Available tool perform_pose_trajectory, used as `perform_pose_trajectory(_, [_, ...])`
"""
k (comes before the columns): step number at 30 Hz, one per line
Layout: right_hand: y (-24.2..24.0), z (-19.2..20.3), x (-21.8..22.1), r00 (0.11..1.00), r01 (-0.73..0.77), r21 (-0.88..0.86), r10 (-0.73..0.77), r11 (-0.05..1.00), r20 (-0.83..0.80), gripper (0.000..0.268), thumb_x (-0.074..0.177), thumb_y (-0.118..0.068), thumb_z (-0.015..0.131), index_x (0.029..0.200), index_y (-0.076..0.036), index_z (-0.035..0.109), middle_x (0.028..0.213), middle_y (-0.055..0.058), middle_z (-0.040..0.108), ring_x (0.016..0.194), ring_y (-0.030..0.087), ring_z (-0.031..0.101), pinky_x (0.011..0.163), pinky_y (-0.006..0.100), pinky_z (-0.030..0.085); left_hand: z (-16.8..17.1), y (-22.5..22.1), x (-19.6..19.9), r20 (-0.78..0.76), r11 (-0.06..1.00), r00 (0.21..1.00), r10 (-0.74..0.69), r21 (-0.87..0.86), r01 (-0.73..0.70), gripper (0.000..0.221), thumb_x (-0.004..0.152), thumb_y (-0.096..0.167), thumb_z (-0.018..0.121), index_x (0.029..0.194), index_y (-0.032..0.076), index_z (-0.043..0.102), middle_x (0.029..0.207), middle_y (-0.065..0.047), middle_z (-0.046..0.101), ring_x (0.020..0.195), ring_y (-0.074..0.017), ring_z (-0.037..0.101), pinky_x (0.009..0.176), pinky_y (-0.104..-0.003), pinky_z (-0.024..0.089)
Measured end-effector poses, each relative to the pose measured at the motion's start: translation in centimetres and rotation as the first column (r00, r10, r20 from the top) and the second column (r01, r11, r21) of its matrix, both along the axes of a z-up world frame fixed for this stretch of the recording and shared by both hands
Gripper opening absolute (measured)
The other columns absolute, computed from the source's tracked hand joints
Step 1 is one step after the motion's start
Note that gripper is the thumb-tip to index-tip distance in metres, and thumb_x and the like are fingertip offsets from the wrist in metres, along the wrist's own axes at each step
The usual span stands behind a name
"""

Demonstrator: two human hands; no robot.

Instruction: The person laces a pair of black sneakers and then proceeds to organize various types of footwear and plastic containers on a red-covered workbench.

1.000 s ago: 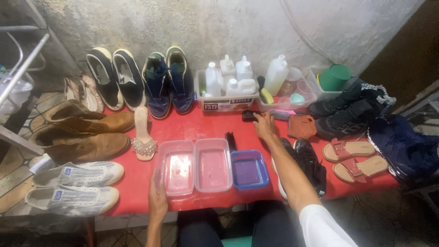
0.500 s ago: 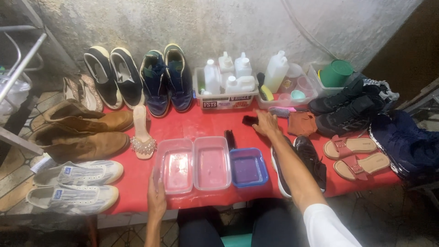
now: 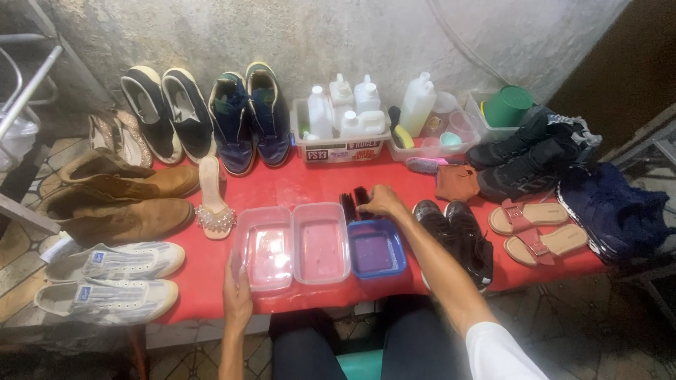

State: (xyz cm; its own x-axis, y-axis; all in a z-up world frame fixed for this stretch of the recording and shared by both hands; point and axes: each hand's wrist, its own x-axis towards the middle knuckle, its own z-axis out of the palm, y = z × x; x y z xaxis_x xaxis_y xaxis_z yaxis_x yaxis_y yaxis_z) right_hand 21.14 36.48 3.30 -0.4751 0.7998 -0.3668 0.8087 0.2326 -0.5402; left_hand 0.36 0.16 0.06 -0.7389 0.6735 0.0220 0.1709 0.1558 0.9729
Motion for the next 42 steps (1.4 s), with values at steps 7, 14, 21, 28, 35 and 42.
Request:
perform_pose_trajectory(7, [-1.4, 3.7, 1.2, 0.998, -0.069, -0.055, 0.069, 0.996, 0.001, 0.031, 0.084, -0.036, 0.085, 0.081, -0.012, 0.067, 0.075, 0.005, 0.074, 0.059, 0.016, 0.071, 0.055, 0.029, 0.055, 0.6, -0.1, 0.1, -0.013, 1.0, 1.0, -0.016, 0.013, 0.016, 0.06, 0.104, 0.034, 0.038, 0.158, 0.01, 0.034, 0.161, -0.013, 0.042, 0.151, -0.0289, 0.036, 0.123, -0.046, 0.03])
perform_pose_trajectory(14, [8.3, 1.3, 8.5, 0.957, 0.157, 0.355, -0.231, 0.922, 0.177, 0.06, 0.08, -0.056, 0.08, 0.12, -0.013, 0.072, 0.122, 0.013, 0.073, 0.112, 0.035, 0.07, 0.093, 0.047, 0.055, 2.0, 0.0, 0.7, 0.031, 0.994, 0.999, 0.02, -0.106, -0.017, 0.068, 0.101, 0.044, 0.036, 0.161, 0.014, 0.027, 0.166, -0.011, 0.033, 0.154, -0.0319, 0.029, 0.123, -0.056, 0.026])
perform_pose_trajectory(21, [14.4, -4.8, 14.7, 0.85, 0.058, 0.256, -0.182, 0.965, 0.494, 0.078, 0.09, -0.068, 0.063, 0.129, -0.002, 0.07, 0.14, 0.023, 0.064, 0.131, 0.042, 0.059, 0.107, 0.049, 0.048, -0.7, 0.1, -0.5, -0.061, 0.995, 0.998, 0.02, -0.095, -0.026, 0.065, 0.103, 0.038, 0.036, 0.16, 0.009, 0.029, 0.166, -0.015, 0.032, 0.155, -0.0314, 0.027, 0.124, -0.05, 0.023])
perform_pose_trajectory(28, [15.6, -6.4, 15.2, 0.857, 0.051, 0.314, -0.203, 0.948, 0.473, 0.065, 0.084, -0.049, 0.083, 0.127, -0.003, 0.068, 0.13, 0.027, 0.067, 0.126, 0.043, 0.062, 0.104, 0.052, 0.052, -0.4, 0.4, -0.2, -0.025, 0.991, 0.999, 0.049, -0.127, -0.052, 0.066, 0.1, 0.04, 0.038, 0.159, 0.01, 0.033, 0.162, -0.013, 0.041, 0.151, -0.031, 0.035, 0.121, -0.05, 0.03])
perform_pose_trajectory(35, [16.6, -8.5, 17.2, 0.9, -0.042, 0.298, -0.093, 0.954, 0.425, 0.048, 0.091, -0.034, 0.076, 0.129, -0.012, 0.058, 0.122, 0.019, 0.068, 0.119, 0.041, 0.063, 0.096, 0.051, 0.052, -0.6, 0.3, -0.4, -0.042, 0.995, 0.998, 0.04, -0.094, -0.043, 0.067, 0.101, 0.04, 0.038, 0.159, 0.009, 0.031, 0.165, -0.015, 0.035, 0.153, -0.0315, 0.03, 0.122, -0.049, 0.027])
perform_pose_trajectory(42, [5.2, 1.6, 13.4, 0.977, -0.169, 0.488, 0.081, 0.856, 0.196, 0.065, 0.1, -0.046, 0.059, 0.151, -0.009, 0.047, 0.15, 0.031, 0.045, 0.13, 0.052, 0.051, 0.1, 0.063, 0.048, 1.5, 0.4, 0.2, -0.112, 0.976, 0.992, 0.058, -0.204, -0.08, 0.074, 0.097, 0.049, 0.041, 0.159, 0.01, 0.033, 0.164, -0.015, 0.035, 0.152, -0.0339, 0.032, 0.121, -0.052, 0.027])
